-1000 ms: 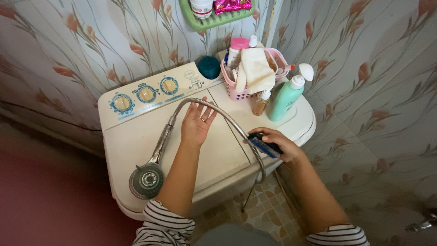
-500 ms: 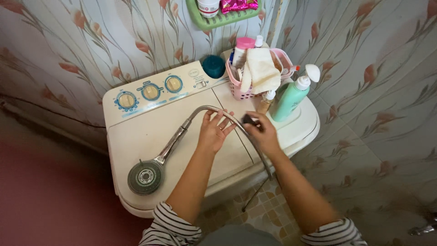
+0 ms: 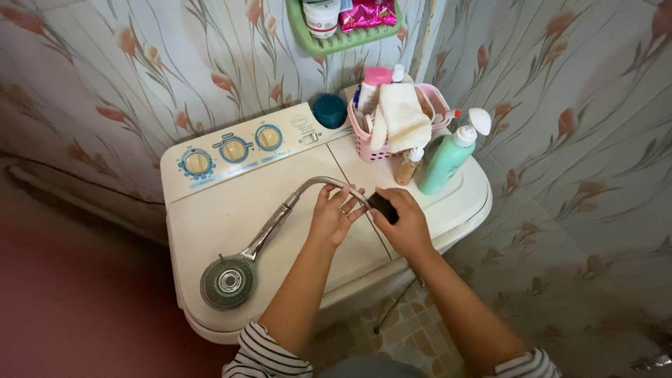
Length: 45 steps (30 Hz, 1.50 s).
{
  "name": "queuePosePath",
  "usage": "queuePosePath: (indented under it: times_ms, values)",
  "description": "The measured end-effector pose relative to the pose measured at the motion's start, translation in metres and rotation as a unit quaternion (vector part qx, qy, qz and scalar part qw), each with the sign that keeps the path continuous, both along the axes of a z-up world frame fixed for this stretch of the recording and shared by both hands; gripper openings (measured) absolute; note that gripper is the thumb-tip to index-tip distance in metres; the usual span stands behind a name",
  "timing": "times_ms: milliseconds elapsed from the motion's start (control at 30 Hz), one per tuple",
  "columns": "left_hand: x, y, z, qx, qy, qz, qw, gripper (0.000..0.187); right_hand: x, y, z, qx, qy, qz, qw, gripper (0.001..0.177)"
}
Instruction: Cleaning and inspecting a shower head and hose, then testing it at a water faucet.
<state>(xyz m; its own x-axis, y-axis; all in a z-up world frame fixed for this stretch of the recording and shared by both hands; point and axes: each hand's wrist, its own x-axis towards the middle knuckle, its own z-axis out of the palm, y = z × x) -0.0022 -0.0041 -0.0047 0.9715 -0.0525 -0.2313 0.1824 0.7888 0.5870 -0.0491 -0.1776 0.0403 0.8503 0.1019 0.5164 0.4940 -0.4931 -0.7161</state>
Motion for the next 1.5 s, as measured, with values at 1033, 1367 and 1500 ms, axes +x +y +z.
queuePosePath:
  times_ms: [1033, 1367, 1500]
  values:
    - [0.008, -0.015, -0.029, 0.008, 0.022, -0.002, 1.000, 0.028, 0.001, -0.001, -0.015, -0.046, -0.119, -0.051, 0.990, 0.050]
    - [-0.002, -0.005, 0.003, 0.023, -0.005, -0.004, 1.000, 0.028, -0.002, -0.009, -0.024, -0.070, -0.148, -0.024, 0.986, 0.055]
    - [0.000, -0.009, -0.008, 0.010, -0.011, -0.018, 1.000, 0.027, 0.004, -0.006, -0.020, -0.082, -0.171, -0.039, 0.981, 0.053]
